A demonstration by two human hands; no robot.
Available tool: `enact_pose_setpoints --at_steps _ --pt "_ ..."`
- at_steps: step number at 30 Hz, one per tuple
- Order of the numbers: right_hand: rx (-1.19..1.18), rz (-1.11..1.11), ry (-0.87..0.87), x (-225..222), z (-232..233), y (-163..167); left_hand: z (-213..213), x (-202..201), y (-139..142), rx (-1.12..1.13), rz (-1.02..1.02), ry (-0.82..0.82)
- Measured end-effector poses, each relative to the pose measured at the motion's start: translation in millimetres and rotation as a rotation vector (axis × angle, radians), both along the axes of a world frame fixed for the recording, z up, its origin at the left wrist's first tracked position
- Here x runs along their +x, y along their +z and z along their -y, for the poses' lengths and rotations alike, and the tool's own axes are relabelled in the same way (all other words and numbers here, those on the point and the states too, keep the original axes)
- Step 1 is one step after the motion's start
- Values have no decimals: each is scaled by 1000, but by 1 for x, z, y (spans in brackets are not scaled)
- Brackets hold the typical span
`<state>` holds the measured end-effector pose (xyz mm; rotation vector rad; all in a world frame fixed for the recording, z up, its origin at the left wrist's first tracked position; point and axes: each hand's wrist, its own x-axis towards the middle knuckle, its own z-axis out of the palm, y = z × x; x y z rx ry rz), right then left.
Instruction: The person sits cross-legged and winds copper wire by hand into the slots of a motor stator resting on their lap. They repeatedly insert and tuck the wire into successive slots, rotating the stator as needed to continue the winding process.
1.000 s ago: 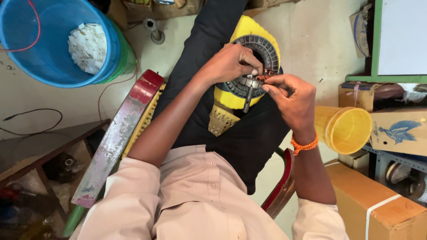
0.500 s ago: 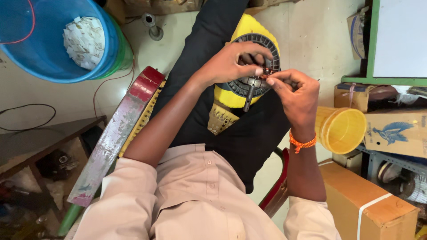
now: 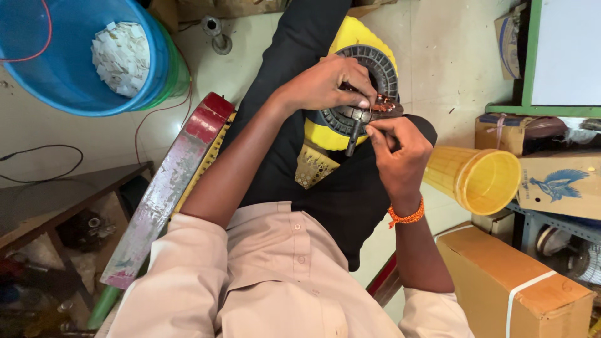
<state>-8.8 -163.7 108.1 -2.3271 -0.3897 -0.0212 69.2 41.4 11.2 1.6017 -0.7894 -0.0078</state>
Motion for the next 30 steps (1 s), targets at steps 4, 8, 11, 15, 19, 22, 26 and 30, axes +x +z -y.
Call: enact_pose_setpoints --at_steps 4,8,11,15,19,22,26,30 --pt "147 -95 -39 0 5 -2 0 4 3 40 -166 -60" --pt "151 -107 -25 -3 8 -8 2 9 6 54 -267 -95" --pt "9 37 115 -8 8 -16 2 7 9 26 -273 -88" --pt "-315 255 253 -11 11 -29 1 -11 19 44 -183 47" --pt "-366 290 250 -13 29 -36 20 -59 24 101 39 400" --pt "-274 230 215 -14 40 -36 41 -72 16 169 38 563" --pt "-79 71 82 -13 56 -19 46 -71 -3 93 70 607" --pt "-31 121 57 -3 58 -2 43 -71 -10 88 92 592"
